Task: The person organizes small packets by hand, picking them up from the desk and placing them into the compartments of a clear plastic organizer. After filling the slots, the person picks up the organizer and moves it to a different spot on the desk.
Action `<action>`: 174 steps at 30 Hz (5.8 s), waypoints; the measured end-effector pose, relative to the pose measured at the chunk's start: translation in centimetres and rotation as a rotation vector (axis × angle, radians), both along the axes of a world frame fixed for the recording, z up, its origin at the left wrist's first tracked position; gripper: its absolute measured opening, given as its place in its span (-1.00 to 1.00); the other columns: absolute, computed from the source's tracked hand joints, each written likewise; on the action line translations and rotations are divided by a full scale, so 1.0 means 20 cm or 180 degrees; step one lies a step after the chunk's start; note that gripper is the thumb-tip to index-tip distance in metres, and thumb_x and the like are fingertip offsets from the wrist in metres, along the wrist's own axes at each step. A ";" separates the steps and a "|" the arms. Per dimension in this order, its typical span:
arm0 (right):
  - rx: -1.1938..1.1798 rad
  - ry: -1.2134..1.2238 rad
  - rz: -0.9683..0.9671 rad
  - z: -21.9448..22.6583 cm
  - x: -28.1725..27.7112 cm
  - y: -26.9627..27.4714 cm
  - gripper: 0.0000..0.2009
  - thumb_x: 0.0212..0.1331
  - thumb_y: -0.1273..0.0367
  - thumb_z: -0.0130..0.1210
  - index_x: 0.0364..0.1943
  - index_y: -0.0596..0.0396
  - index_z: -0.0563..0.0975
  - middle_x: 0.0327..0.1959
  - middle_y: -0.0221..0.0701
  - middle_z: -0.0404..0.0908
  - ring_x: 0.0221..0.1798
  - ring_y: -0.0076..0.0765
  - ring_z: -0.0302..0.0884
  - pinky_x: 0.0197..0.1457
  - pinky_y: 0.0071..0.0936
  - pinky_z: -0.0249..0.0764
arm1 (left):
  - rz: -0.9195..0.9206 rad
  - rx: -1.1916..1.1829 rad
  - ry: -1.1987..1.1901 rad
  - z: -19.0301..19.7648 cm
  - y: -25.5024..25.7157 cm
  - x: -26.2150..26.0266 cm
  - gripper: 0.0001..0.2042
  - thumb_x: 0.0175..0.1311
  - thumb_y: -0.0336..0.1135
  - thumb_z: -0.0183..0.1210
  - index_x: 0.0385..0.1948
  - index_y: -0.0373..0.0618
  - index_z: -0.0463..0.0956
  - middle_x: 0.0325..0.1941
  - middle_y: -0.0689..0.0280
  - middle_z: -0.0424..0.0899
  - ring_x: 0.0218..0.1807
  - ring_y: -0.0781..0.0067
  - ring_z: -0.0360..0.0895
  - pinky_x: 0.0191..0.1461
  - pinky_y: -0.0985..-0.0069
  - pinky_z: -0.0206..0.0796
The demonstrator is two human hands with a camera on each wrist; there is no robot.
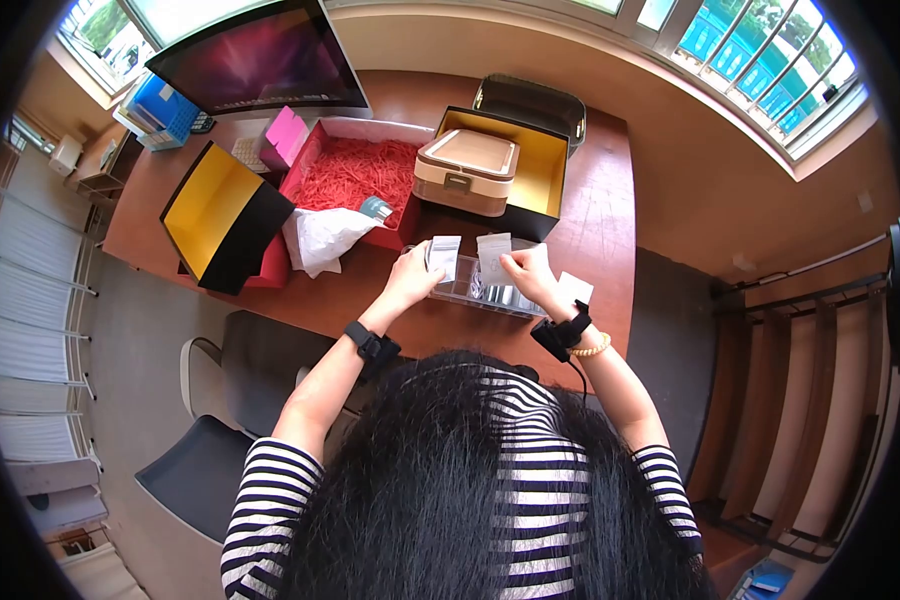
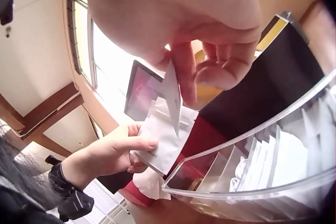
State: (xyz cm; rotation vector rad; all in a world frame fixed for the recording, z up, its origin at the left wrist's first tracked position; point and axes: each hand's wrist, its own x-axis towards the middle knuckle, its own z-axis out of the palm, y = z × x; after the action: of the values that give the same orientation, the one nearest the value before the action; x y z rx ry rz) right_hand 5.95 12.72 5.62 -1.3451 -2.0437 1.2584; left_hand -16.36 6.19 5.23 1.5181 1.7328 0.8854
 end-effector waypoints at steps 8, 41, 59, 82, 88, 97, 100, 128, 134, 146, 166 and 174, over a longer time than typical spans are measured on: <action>-0.0020 0.0106 -0.0008 0.04 -0.10 -0.05 -0.77 -0.08 0.35 0.04 -0.44 0.31 0.50 -0.66 -0.24 0.54 -0.57 -0.40 0.54 -0.46 -0.50 0.44 | -0.0039 -0.0343 -0.0006 -0.14 0.04 0.07 -0.65 -0.06 -0.32 0.08 -0.24 -0.31 0.30 -0.35 -0.04 0.54 -0.24 0.00 0.51 -0.14 0.23 0.34; -0.0569 -0.0053 0.0579 -0.07 -0.18 -0.08 -0.65 -0.12 0.31 0.23 -0.39 0.30 0.36 -0.63 -0.29 0.50 -0.63 -0.45 0.52 -0.64 -0.55 0.41 | -0.1387 0.0397 0.0317 -0.12 0.09 0.08 -0.70 -0.18 -0.47 0.23 -0.43 -0.20 0.27 -0.42 0.23 0.40 -0.50 0.43 0.42 -0.40 0.51 0.31; -0.0773 0.0158 0.0422 0.07 0.06 0.07 -0.78 0.03 0.36 0.07 -0.29 0.24 0.47 -0.58 -0.33 0.55 -0.62 -0.54 0.50 -0.56 -0.62 0.46 | -0.1496 -0.0254 0.0197 -0.02 0.11 0.08 -0.60 -0.01 -0.33 0.16 -0.11 -0.18 0.30 -0.48 0.26 0.43 -0.46 0.46 0.43 -0.35 0.54 0.32; -0.1537 0.0273 -0.1133 -0.52 0.43 0.41 -0.56 -0.05 0.44 0.13 -0.02 0.26 0.33 -0.31 -0.26 0.52 -0.39 -0.47 0.51 -0.37 -0.58 0.50 | -0.1744 -0.1306 0.1001 -0.46 0.71 0.31 -0.46 -0.14 -0.21 0.21 -0.12 -0.39 0.32 -0.07 -0.11 0.40 0.00 0.02 0.36 0.07 0.40 0.18; -0.1826 0.0478 -0.0931 -0.51 0.39 0.43 -0.54 -0.06 0.42 0.16 -0.03 0.28 0.32 -0.41 -0.38 0.52 -0.48 -0.60 0.44 -0.45 -0.68 0.39 | -0.1765 -0.1168 0.1486 -0.49 0.72 0.34 -0.49 -0.20 -0.23 0.22 -0.17 -0.35 0.33 -0.19 -0.09 0.46 -0.10 0.05 0.41 -0.02 0.42 0.23; -0.2080 0.0174 -0.0032 -0.48 0.31 0.43 -0.83 -0.02 0.35 0.15 -0.42 0.17 0.50 -0.63 -0.58 0.42 -0.53 -0.68 0.33 -0.49 -0.69 0.29 | -0.1751 -0.1387 0.0718 -0.56 0.69 0.34 -0.57 -0.28 -0.29 0.26 -0.29 -0.27 0.38 -0.33 0.02 0.51 -0.21 0.11 0.45 -0.14 0.39 0.27; -0.2127 0.0251 0.0004 -0.45 0.32 0.42 -0.82 -0.02 0.36 0.14 -0.38 0.20 0.51 -0.58 -0.53 0.46 -0.52 -0.66 0.36 -0.45 -0.67 0.33 | -0.1801 -0.1323 0.0724 -0.54 0.68 0.34 -0.59 -0.26 -0.31 0.26 -0.31 -0.27 0.37 -0.35 0.04 0.50 -0.24 0.14 0.45 -0.16 0.39 0.27; -0.1614 0.1725 -0.0588 -0.05 0.52 0.28 -0.68 0.18 0.20 -0.07 -0.11 0.10 0.46 -0.30 -0.51 0.52 -0.31 -0.65 0.43 -0.23 -0.60 0.41 | -0.1480 -0.1084 -0.1777 -0.07 0.60 0.52 -0.91 0.10 -0.41 0.13 -0.46 -0.18 0.40 -0.48 0.42 0.51 -0.46 0.68 0.43 -0.47 0.67 0.40; -0.1984 0.1865 -0.0254 -0.05 0.51 0.25 -0.78 0.16 0.32 -0.10 -0.23 0.16 0.46 -0.37 -0.48 0.49 -0.34 -0.61 0.45 -0.27 -0.62 0.44 | -0.1726 -0.1224 -0.1646 0.00 0.53 0.47 -0.89 0.13 -0.37 0.12 -0.48 -0.15 0.38 -0.50 0.45 0.50 -0.47 0.71 0.40 -0.46 0.69 0.35; -0.1796 0.1543 0.0299 0.09 0.39 0.07 -0.72 -0.02 0.25 0.17 -0.30 0.11 0.44 -0.41 -0.53 0.46 -0.40 -0.66 0.42 -0.43 -0.68 0.44 | -0.1407 -0.0736 -0.2020 0.01 0.36 0.33 -0.94 0.15 -0.46 0.02 -0.38 -0.17 0.33 -0.53 0.44 0.45 -0.50 0.75 0.37 -0.53 0.72 0.23; -0.0078 -0.0170 -0.0633 0.02 0.12 -0.07 -0.85 -0.04 0.37 0.03 -0.50 0.16 0.37 -0.70 -0.28 0.50 -0.69 -0.39 0.53 -0.56 -0.50 0.44 | -0.0457 -0.0174 -0.1312 -0.02 0.16 -0.04 -0.91 0.13 -0.45 0.03 -0.38 -0.20 0.33 -0.51 0.36 0.53 -0.47 0.71 0.42 -0.43 0.69 0.27; 0.0266 -0.0843 -0.0319 -0.03 0.09 -0.09 -0.70 0.00 0.20 0.05 -0.58 0.21 0.50 -0.66 -0.16 0.52 -0.53 -0.16 0.55 -0.29 -0.34 0.45 | -0.0464 -0.0265 -0.1014 -0.10 0.17 -0.01 -0.92 0.12 -0.45 0.05 -0.42 -0.21 0.34 -0.49 0.37 0.52 -0.43 0.71 0.43 -0.39 0.68 0.28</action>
State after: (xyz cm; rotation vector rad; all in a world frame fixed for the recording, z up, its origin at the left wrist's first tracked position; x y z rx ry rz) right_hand 7.77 10.89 5.04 -1.6253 -2.1435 0.9850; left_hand -16.46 9.54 3.23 1.3472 1.3952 0.9122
